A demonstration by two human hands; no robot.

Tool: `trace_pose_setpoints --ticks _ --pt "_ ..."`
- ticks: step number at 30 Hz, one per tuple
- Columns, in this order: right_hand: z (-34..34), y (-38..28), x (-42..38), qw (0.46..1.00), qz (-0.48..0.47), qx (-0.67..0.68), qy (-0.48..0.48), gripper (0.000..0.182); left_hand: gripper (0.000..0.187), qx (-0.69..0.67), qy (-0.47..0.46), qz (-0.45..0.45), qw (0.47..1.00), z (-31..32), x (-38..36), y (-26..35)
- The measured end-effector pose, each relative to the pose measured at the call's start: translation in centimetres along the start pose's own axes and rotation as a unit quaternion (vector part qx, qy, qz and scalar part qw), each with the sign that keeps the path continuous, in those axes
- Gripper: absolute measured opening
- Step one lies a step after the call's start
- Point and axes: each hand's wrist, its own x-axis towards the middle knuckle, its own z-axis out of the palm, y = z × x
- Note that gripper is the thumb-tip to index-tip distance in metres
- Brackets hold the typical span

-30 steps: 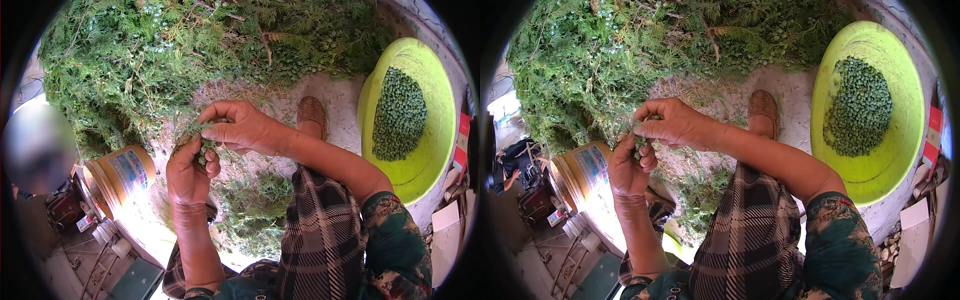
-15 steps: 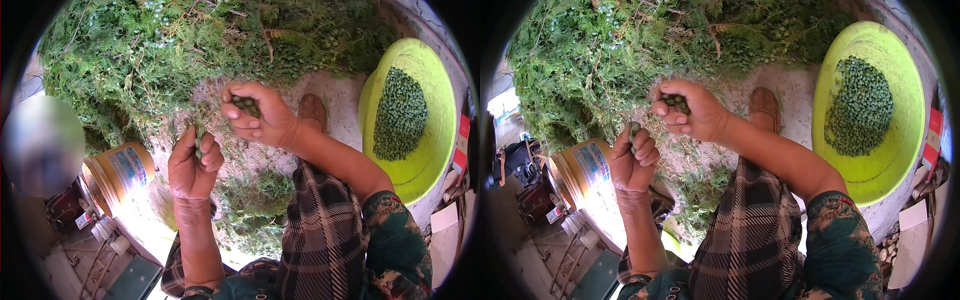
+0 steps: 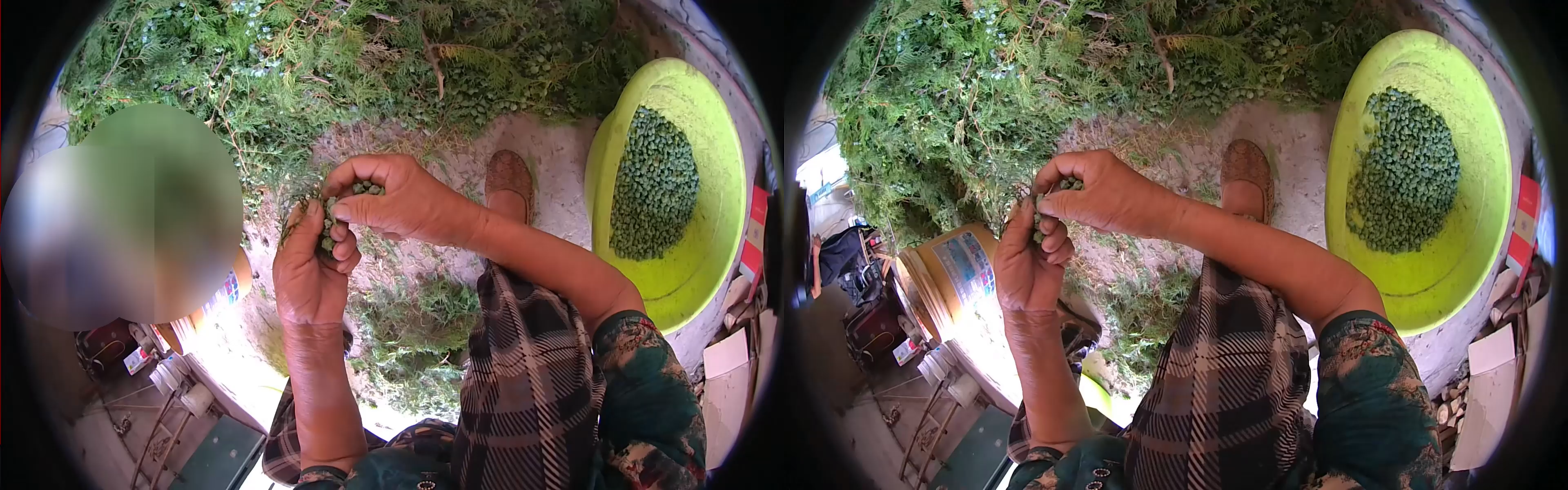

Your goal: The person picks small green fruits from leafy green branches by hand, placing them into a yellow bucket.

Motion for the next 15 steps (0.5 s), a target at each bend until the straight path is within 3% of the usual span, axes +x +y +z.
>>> trace_pose_setpoints --ticks 2,4,5,6,7,9,12,13,15 --pt "-0.1 0.0 -0.1 0.999 -0.036 -0.028 -0.002 0.016 0.013 0.015 -0.002 -0.007 1.000 0.1 0.0 -0.1" --pt "-0.3 -0.8 -0.6 0.994 0.073 0.076 -0.017 0.014 0.015 0.029 -0.004 -0.015 0.999 -0.1 0.2 -0.2" --pt "-0.9 -0.6 -0.4 0.994 0.073 0.076 -0.017 0.014 0.016 -0.075 -0.061 -0.053 0.994 -0.7 0.5 -0.1" --pt "-1.6 -0.5 0.1 0.969 0.060 0.237 -0.045 0.013 0.017 -0.177 -0.117 -0.091 0.973 -1.1 0.7 -0.1" --pt "-2.0 -0.5 0.3 0.917 0.046 0.390 -0.073 0.013 0.017 -0.178 -0.117 -0.090 0.973 -1.1 0.8 -0.2" --pt "-2.2 -1.0 0.0 0.908 0.042 0.412 -0.059 0.018 0.018 -0.171 -0.067 -0.038 0.982 -1.1 1.0 -0.3" --pt "-1.4 -1.4 -0.8 0.980 -0.004 0.198 -0.013 0.022 0.019 -0.089 0.001 0.031 0.996 -1.0 1.1 -0.5" --pt "-1.1 -1.4 -0.9 0.980 -0.004 0.200 -0.013 0.022 0.018 -0.065 0.034 0.058 0.996 -0.4 1.1 -0.7" --pt "-0.4 -1.3 -0.9 0.999 0.026 -0.022 0.014 0.018 0.018 -0.077 0.034 0.071 0.994 -0.3 1.2 -1.0"
